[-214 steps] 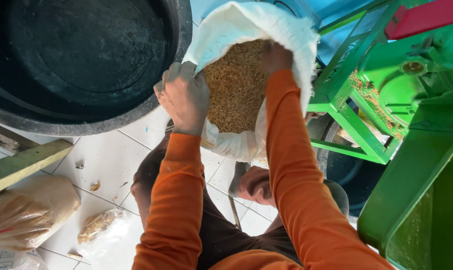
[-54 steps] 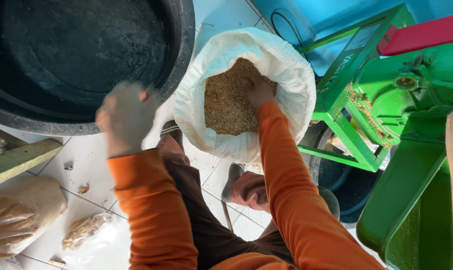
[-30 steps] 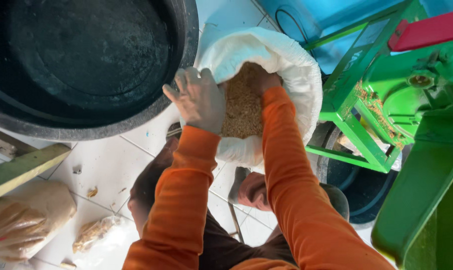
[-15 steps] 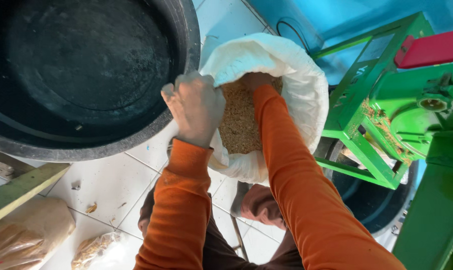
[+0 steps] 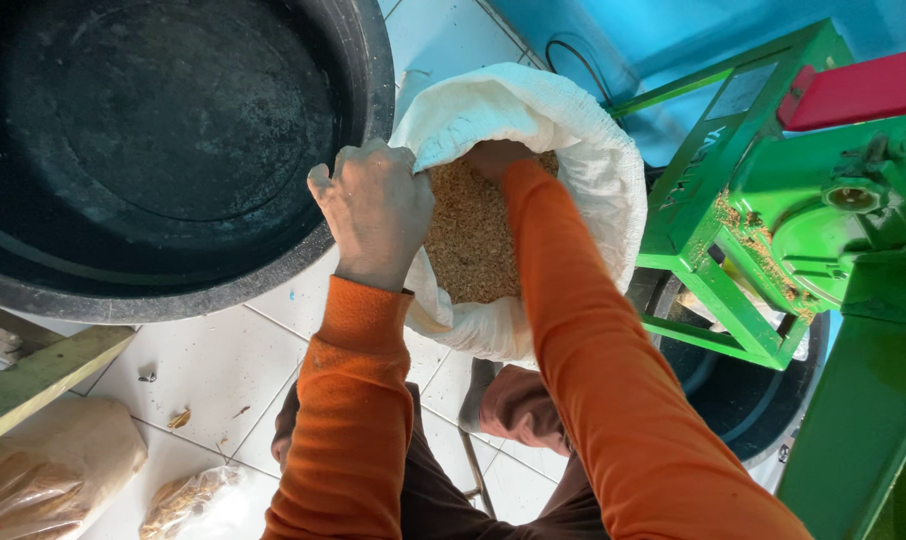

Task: The person sits in front of a grain grinding machine and uses a wooden scoop to push grain from a green collection tray into the machine's hopper. They periodically pick debris out of grain in a white sack by hand and scoop more grain into the tray, repeating the feeding cycle.

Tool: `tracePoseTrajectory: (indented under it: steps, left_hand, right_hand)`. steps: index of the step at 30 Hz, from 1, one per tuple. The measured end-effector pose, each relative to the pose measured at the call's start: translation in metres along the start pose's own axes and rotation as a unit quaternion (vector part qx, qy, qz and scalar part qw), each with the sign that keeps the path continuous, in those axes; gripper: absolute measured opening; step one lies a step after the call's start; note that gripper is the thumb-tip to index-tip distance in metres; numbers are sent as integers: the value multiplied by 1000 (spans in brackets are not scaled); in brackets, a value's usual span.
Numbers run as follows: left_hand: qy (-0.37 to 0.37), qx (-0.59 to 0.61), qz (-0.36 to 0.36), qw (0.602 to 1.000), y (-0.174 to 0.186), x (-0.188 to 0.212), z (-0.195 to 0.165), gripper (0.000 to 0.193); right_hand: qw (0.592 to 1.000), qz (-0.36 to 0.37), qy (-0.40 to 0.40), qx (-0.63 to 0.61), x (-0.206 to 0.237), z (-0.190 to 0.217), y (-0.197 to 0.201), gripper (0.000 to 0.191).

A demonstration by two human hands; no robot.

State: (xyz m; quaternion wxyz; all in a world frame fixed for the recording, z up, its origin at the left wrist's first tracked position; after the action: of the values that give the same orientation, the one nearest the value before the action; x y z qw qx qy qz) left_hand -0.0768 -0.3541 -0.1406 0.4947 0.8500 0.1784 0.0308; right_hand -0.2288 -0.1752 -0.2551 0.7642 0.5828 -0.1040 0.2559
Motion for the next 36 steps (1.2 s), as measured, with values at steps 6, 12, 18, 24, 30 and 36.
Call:
tracePoseTrajectory:
  steps: [6,12,18,24,30,36]
  left_hand:
    - [-4,-28,26,999,-1,-5,-4,7]
    - [3,-17,-6,1000,2,-3,0,9]
    - [-14,27,-28,999,1,1,12,14]
    - [-118,17,-122,985,29,7,2,32]
    - [-296,283,118,905,23,44,-28,11]
    - [-172,22,271,947,-23,53,-3,11]
  right_hand:
    - [993,102,24,-58,36,6,-24,90]
    - [951,62,-57,-297,105,-28,-18,82]
    - [898,38,45,-436,140,-53,-27,41]
    - [978,-144,144,-43,145,-56,-31,25]
    - [990,39,105,-90,162,-24,-70,33]
    - [975,-75,206,-26,182,-15,-81,23]
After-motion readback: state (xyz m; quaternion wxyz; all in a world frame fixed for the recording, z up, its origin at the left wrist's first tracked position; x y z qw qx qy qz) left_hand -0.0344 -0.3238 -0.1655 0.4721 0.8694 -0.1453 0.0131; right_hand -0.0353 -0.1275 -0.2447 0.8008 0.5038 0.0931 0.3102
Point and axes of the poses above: each hand's wrist, its own x-axis away from the middle knuckle, its own y-axis out of the back of the hand, z = x × y, the point moved 2 cm from there along -x, towards the middle knuckle, and after that the axes turned 1 degree about -x, right-handed, at the moved point
